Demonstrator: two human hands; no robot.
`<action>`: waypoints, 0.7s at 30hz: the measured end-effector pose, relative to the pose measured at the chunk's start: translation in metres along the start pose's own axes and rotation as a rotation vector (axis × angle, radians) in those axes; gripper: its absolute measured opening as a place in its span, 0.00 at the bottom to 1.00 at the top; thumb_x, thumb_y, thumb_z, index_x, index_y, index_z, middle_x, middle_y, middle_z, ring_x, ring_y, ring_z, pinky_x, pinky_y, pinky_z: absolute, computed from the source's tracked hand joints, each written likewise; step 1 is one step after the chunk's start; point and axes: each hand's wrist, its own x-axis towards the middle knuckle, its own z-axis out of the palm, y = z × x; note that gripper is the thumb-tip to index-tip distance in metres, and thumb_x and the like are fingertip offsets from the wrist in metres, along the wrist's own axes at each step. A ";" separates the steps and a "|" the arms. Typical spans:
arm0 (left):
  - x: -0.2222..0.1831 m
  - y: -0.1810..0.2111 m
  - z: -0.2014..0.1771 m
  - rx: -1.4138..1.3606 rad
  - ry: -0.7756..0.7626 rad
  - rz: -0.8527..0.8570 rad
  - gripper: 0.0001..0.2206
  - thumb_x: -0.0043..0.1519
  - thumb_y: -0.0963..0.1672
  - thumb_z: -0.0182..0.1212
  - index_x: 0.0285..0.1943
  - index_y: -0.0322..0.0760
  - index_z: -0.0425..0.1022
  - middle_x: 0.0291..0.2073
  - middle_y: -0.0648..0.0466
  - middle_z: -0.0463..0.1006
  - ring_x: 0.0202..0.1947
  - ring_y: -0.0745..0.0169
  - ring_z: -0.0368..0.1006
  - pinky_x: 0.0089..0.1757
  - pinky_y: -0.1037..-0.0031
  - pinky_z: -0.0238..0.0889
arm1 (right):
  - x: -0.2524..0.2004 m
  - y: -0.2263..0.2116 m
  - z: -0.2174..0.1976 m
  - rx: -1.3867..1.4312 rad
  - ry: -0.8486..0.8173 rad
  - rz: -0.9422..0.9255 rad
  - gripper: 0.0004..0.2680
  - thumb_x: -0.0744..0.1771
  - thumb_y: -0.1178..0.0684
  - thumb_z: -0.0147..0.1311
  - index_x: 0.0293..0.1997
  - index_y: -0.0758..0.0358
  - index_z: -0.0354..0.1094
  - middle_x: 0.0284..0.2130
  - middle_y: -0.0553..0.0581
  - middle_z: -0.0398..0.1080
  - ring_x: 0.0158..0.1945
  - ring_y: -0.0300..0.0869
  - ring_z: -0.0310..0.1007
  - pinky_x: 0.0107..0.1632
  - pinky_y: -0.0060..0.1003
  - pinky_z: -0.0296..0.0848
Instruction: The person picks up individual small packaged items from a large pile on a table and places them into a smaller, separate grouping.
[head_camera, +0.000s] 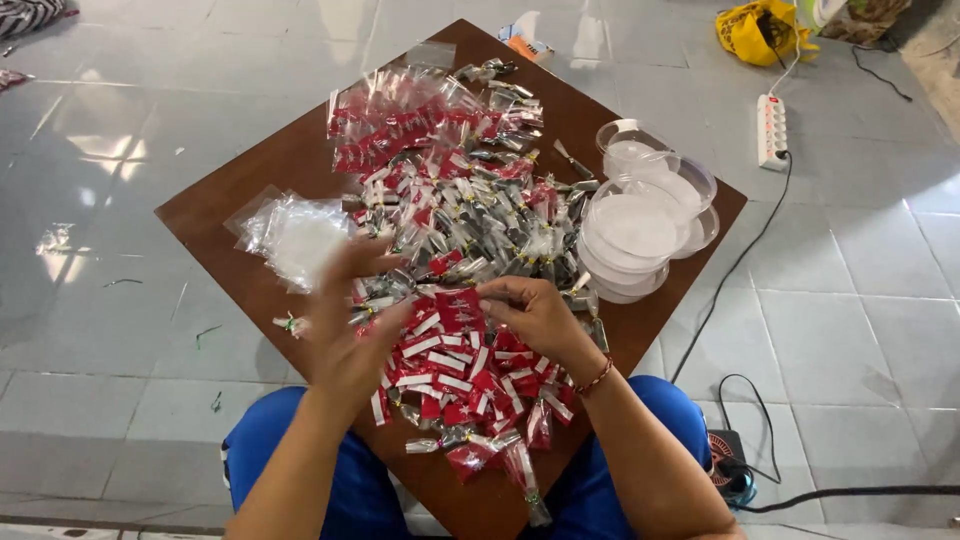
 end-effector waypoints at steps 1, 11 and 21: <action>0.009 -0.008 0.014 0.182 -0.105 -0.093 0.30 0.61 0.44 0.64 0.73 0.41 0.58 0.65 0.44 0.68 0.65 0.50 0.66 0.58 0.60 0.64 | -0.002 0.002 0.001 0.054 0.006 -0.011 0.08 0.67 0.58 0.60 0.50 0.66 0.78 0.37 0.58 0.81 0.38 0.38 0.78 0.43 0.35 0.80; -0.003 -0.058 0.025 0.640 -0.514 0.089 0.18 0.52 0.46 0.73 0.52 0.48 0.82 0.50 0.56 0.82 0.53 0.54 0.77 0.50 0.63 0.64 | -0.008 -0.029 -0.003 -0.046 -0.036 -0.078 0.07 0.67 0.60 0.59 0.48 0.68 0.78 0.35 0.64 0.80 0.41 0.47 0.79 0.44 0.45 0.78; -0.005 -0.037 0.030 0.404 -0.555 -0.082 0.15 0.56 0.41 0.71 0.52 0.33 0.82 0.38 0.41 0.85 0.41 0.37 0.81 0.41 0.56 0.73 | -0.011 -0.028 0.006 -0.095 -0.101 -0.155 0.07 0.66 0.60 0.62 0.46 0.64 0.80 0.36 0.62 0.82 0.42 0.48 0.82 0.46 0.44 0.78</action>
